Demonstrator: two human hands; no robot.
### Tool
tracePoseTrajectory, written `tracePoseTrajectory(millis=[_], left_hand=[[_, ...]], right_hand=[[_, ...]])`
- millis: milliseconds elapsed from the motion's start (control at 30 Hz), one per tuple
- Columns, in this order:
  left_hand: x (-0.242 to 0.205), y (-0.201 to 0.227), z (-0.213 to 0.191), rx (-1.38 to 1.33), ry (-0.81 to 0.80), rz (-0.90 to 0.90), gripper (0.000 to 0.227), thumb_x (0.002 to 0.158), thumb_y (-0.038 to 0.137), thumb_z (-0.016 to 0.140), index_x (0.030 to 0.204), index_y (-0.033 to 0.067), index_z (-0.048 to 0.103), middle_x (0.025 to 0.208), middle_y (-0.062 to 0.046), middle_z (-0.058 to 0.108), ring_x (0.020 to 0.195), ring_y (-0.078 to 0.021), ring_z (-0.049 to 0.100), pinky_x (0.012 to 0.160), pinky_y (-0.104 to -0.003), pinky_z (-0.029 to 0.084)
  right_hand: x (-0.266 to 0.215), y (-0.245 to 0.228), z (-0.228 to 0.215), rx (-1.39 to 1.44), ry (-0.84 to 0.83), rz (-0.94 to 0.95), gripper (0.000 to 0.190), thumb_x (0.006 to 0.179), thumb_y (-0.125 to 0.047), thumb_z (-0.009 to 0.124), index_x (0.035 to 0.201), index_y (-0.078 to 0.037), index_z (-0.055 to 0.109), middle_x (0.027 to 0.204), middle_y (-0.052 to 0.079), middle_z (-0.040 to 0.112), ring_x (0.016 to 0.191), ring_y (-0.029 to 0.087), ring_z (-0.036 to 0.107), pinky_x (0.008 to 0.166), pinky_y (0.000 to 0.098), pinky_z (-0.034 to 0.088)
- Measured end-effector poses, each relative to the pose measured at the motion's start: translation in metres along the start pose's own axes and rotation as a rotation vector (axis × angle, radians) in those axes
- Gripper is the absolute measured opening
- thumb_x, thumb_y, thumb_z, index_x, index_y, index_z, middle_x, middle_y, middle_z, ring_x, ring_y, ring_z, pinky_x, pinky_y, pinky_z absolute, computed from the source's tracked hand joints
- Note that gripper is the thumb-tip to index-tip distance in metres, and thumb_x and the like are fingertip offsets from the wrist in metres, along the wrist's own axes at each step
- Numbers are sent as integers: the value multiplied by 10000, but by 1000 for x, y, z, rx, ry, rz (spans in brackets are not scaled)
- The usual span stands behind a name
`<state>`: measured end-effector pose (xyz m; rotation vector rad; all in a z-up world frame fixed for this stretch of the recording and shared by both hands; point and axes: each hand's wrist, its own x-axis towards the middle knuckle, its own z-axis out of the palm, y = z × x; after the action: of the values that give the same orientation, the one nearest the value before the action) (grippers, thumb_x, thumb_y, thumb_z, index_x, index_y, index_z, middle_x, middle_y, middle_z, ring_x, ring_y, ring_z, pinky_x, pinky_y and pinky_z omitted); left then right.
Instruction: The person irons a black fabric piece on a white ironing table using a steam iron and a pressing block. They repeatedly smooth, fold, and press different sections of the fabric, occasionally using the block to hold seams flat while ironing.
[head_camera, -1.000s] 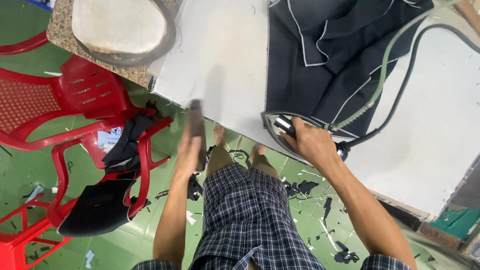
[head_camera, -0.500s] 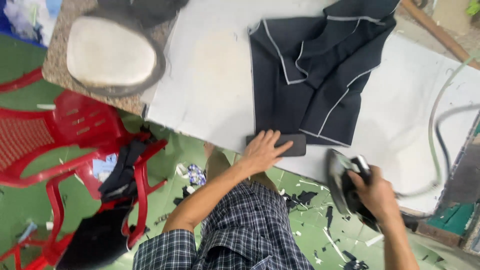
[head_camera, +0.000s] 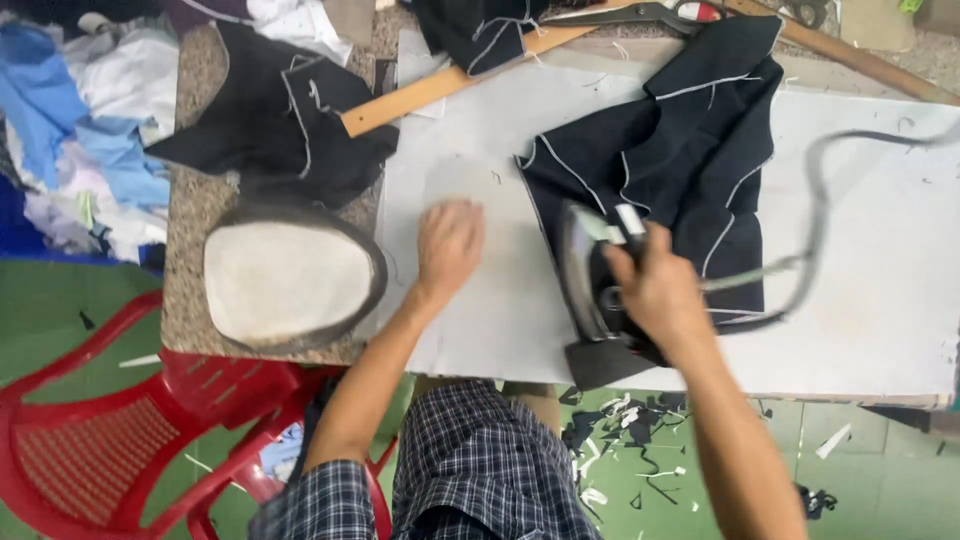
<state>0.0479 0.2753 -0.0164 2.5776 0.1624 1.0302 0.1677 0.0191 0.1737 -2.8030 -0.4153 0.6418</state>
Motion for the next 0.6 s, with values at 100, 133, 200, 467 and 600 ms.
tracePoseTrajectory(millis=[100,133,200,467,600], left_hand=[[75,-36,28,-64,-183,-184,136,957,257,706,1031,152,748,974,-21,644,950,-253,628,801,-414,467],[90,-43,54,-94,-293,-242,167,954,305,690,1002,155,749,939,-31,639,943,-265,621,816,-432,467],[120,-46,88,-135,-409,-295,208,951,352,674,973,159,749,904,-41,635,936,-278,615,831,-451,467],[156,-42,171,-216,-663,-139,160,801,240,817,875,114,752,871,-45,533,931,-252,511,865,-431,370],[173,-55,176,-344,-643,-134,164,832,231,811,867,116,700,837,-30,526,903,-254,529,847,-422,368]], right_hand=[[25,-29,42,-12,-99,35,612,993,-541,543,1421,-114,454,1012,316,724,1003,507,702,876,590,557],[27,-38,48,6,-109,61,589,1004,-536,535,1409,-114,464,1014,305,727,999,495,709,871,575,565],[30,-51,56,21,-118,100,567,1016,-530,526,1398,-114,475,1017,294,730,995,483,716,865,559,573],[42,-71,64,-9,-61,139,521,1027,-529,525,1274,-71,538,902,221,751,849,423,757,750,530,607],[62,-90,61,-6,-62,131,532,1031,-530,527,1251,-46,548,869,213,751,824,425,758,717,523,605]])
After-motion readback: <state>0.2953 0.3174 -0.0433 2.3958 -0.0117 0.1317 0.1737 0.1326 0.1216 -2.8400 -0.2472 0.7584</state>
